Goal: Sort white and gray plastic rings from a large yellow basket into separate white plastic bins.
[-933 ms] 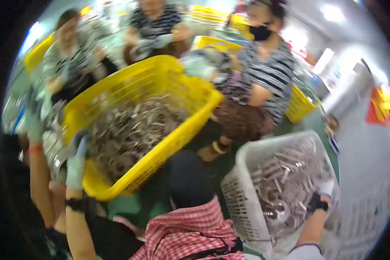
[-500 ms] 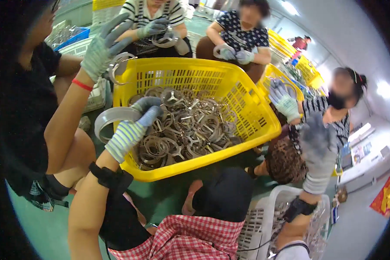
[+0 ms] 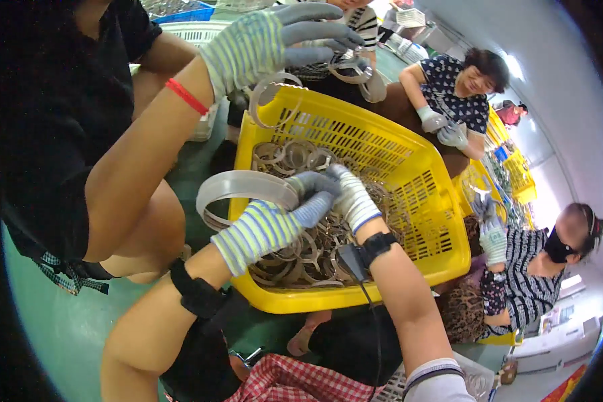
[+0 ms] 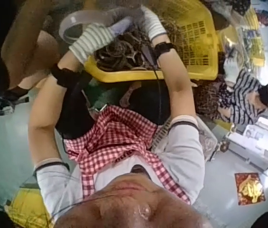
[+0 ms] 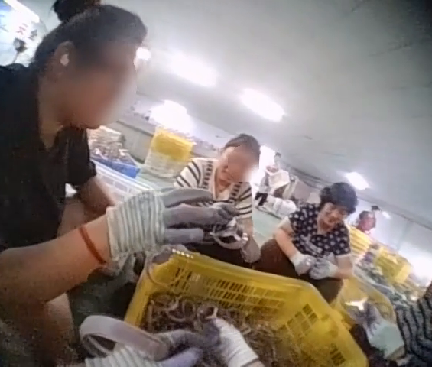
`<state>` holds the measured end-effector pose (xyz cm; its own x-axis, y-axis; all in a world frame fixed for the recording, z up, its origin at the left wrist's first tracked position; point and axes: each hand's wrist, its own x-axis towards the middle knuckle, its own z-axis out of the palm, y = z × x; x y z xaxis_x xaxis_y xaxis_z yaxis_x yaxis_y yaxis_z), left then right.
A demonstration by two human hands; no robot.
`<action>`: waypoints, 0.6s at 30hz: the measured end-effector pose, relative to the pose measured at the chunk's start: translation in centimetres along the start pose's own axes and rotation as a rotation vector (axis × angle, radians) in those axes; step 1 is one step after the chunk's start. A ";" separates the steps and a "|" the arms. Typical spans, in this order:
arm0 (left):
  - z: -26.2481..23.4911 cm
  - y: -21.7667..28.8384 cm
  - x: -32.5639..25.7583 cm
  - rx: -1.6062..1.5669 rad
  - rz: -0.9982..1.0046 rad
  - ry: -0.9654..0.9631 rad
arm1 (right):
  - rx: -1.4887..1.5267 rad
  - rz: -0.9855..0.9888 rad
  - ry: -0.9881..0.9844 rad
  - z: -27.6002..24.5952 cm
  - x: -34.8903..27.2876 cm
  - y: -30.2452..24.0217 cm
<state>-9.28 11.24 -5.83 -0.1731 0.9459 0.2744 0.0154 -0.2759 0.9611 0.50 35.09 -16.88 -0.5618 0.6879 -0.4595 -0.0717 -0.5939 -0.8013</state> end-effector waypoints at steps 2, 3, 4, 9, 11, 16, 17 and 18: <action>2.8 1.5 2.6 -0.036 0.109 -0.080 | -0.368 -0.013 -0.012 -10.6 6.6 -3.9; 0.9 1.4 1.1 0.037 0.043 -0.016 | -0.477 0.112 -0.076 -7.1 8.1 -0.2; -0.7 1.5 -0.2 0.104 -0.019 0.042 | -0.464 0.153 -0.163 -2.8 10.0 3.0; -1.0 0.2 1.0 -0.051 -0.069 -0.033 | -0.658 0.022 -0.301 -6.5 8.3 7.9; -2.0 1.4 -0.3 0.014 -0.095 0.021 | -0.720 -0.037 -0.407 -4.0 8.9 9.6; -1.4 0.8 0.5 0.102 -0.046 0.005 | -0.902 -0.281 -0.504 -5.5 8.9 10.7; -1.3 0.2 0.8 0.128 -0.030 -0.008 | -0.941 -0.338 -0.521 -6.1 8.7 11.0; -1.1 0.2 1.1 0.070 -0.057 -0.043 | -0.979 -0.396 -0.530 -6.8 8.9 10.6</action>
<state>-10.59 12.01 -5.39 -0.1335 0.9666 0.2187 0.0760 -0.2100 0.9747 0.35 37.77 -32.08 -0.9309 0.3560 -0.0811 0.2145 0.3535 -0.9105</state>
